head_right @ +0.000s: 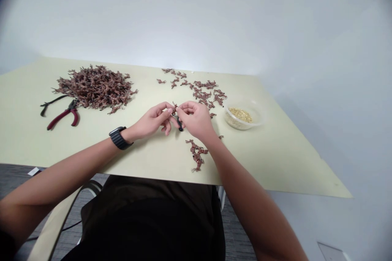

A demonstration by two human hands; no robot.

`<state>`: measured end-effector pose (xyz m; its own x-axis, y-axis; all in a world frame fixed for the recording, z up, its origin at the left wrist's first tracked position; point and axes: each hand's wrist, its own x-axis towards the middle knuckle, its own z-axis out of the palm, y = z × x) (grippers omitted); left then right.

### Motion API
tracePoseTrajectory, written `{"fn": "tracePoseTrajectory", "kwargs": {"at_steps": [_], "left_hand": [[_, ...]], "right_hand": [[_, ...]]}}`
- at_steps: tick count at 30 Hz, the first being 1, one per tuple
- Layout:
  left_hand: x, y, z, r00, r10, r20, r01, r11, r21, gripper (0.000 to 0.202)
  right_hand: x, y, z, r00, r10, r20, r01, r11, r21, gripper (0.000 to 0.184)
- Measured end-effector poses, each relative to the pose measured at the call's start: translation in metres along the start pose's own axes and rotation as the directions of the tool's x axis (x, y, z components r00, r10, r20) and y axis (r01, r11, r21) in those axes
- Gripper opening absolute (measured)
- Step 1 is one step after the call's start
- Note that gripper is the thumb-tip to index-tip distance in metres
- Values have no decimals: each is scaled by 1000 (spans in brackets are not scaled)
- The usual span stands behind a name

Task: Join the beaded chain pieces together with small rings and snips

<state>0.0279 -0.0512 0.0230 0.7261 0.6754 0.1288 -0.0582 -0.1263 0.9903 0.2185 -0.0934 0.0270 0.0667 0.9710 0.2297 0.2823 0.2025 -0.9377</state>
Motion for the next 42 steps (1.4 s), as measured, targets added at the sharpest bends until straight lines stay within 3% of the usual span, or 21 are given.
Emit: {"fn": "tracePoseTrajectory", "kwargs": {"at_steps": [4,7,12,16,22,28,32,37,42], "left_hand": [[0,-1,1,1000,-2,4,2,1000,-9,37],[-1,-4,0,1000,18,1,-18,998,57,35],[-2,-8,0,999,42,-29,-38,989,143,35],[-1,-5,0,1000,27,-2,-27,996,86,36],[0,1,-1,1000,-21,24,22,999,-45,39],[1,-1,-1,999,-27,41,30,996,-86,39],[-1,-5,1,1000,22,6,-22,999,39,37],[-3,-9,1,986,140,-94,-108,953,282,37],[-1,-4,2,996,80,-39,-76,993,90,36]], "right_hand": [[-5,1,2,966,-257,-36,229,910,-347,16],[-6,1,3,943,-333,-9,296,849,-437,12],[-1,1,1,998,-64,-4,63,991,-119,23],[3,2,-2,995,65,71,-71,993,96,33],[5,-1,-7,997,46,67,-54,991,121,37],[4,-6,-8,999,-16,40,15,1000,28,27],[2,-3,-1,996,85,38,-89,985,150,26],[4,0,4,962,229,148,-270,877,397,33],[6,-1,-1,960,224,170,-275,873,402,34]]}}
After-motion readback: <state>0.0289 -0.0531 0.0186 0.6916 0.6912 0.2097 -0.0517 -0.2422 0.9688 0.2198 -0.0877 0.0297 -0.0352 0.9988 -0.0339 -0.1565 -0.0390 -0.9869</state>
